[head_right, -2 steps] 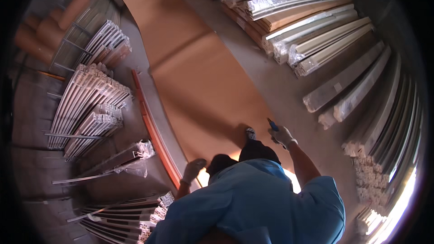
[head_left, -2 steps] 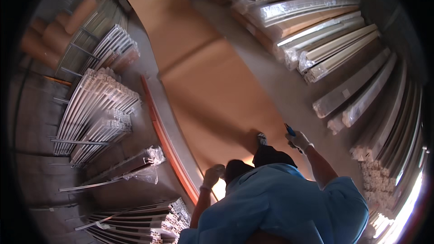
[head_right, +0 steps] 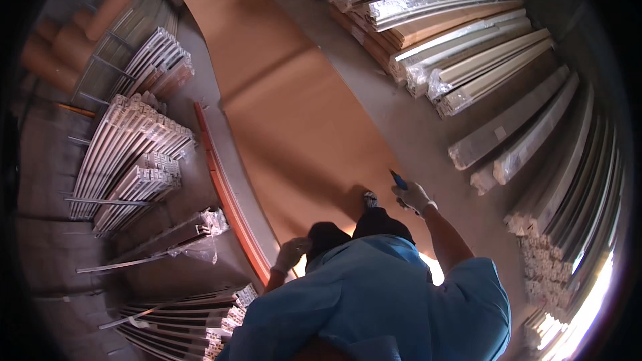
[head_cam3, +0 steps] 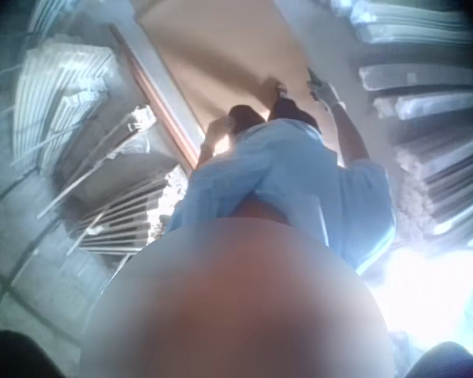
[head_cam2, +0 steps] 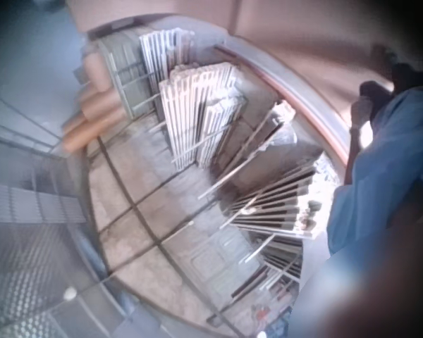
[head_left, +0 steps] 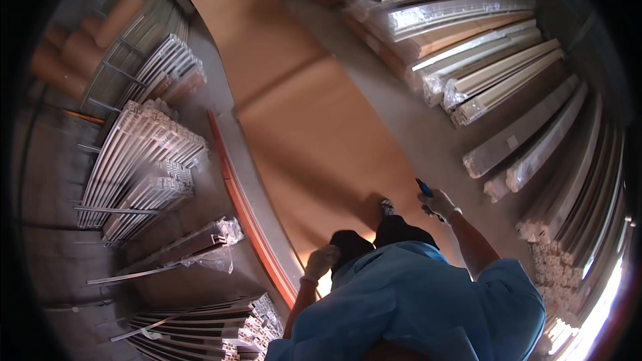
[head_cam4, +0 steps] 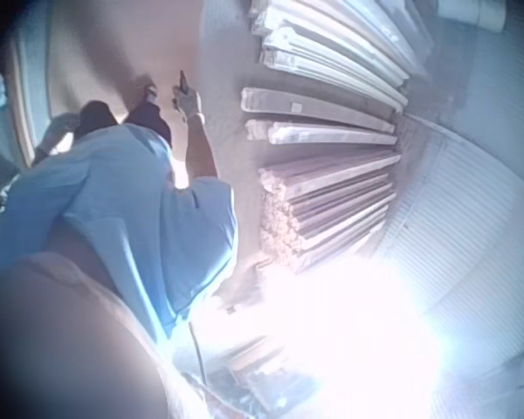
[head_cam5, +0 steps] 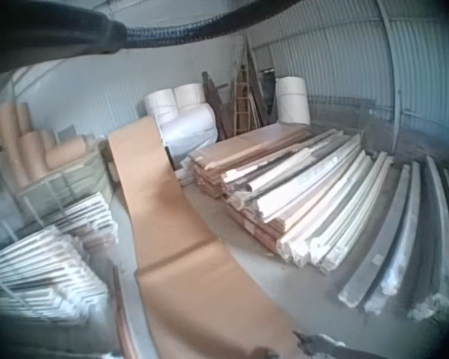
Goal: The person cuts a large sheet of cardboard into smaller pieces using a utility knife. They repeatedly position the sheet, score and cut along straight lines, and separate the cut pieces.
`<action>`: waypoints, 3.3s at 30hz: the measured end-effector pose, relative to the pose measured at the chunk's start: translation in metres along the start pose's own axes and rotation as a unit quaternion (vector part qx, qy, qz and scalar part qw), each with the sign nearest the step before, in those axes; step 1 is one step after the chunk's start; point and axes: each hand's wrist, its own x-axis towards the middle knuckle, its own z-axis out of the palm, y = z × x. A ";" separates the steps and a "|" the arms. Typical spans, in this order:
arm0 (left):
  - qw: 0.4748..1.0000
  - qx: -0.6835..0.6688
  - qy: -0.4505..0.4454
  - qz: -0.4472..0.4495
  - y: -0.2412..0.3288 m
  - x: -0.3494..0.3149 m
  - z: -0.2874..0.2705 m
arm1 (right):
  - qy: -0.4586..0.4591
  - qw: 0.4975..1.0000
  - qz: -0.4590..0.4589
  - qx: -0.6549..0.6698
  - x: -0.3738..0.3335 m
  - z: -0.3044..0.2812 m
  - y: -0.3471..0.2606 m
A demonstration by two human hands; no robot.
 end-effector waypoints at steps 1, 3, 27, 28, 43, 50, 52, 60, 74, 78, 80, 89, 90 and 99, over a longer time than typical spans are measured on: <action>0.999 0.041 -0.024 -0.002 0.015 0.016 -0.004 | -0.001 1.000 -0.003 -0.028 0.020 0.006 -0.035; 0.995 0.088 -0.042 -0.025 0.032 0.057 -0.017 | -0.010 0.986 -0.082 -0.145 0.072 0.021 -0.106; 0.849 -0.426 -0.177 -0.260 -0.058 0.445 -0.422 | -0.348 0.906 0.242 0.004 0.378 0.164 -0.455; 0.835 -0.445 -0.164 -0.277 -0.059 0.464 -0.425 | -0.374 0.895 0.239 0.027 0.405 0.154 -0.473; 0.723 -0.495 0.034 -0.481 -0.277 0.578 -0.479 | -0.156 0.924 0.321 -0.136 0.645 0.180 -0.576; 0.710 -0.474 0.201 -0.481 -0.515 0.748 -0.486 | -0.012 0.941 0.175 -0.288 0.907 0.210 -0.584; 0.725 -0.441 0.210 -0.485 -0.590 0.793 -0.485 | 0.023 0.970 0.136 -0.201 0.989 0.212 -0.576; 0.814 -0.013 0.301 -0.497 -0.810 0.942 -0.509 | 0.168 0.966 0.047 -0.191 1.264 0.183 -0.513; 0.821 -0.103 0.286 -0.483 -0.859 1.016 -0.520 | 0.195 0.931 0.071 -0.299 1.387 0.159 -0.442; 0.809 -0.302 0.309 -0.397 -0.890 1.017 -0.529 | 0.219 0.923 0.068 -0.310 1.377 0.168 -0.456; 0.843 -0.227 0.290 -0.392 -0.897 1.016 -0.536 | 0.208 0.931 0.070 -0.292 1.376 0.165 -0.459; 0.812 -0.114 0.235 -0.522 -0.894 1.019 -0.551 | 0.141 0.920 -0.005 -0.366 1.384 0.154 -0.448; 0.800 -0.115 0.217 -0.548 -0.894 1.021 -0.551 | 0.144 0.922 0.013 -0.358 1.383 0.156 -0.448; 0.793 -0.156 0.317 -0.496 -0.871 1.022 -0.550 | 0.194 0.924 0.089 -0.318 1.385 0.178 -0.458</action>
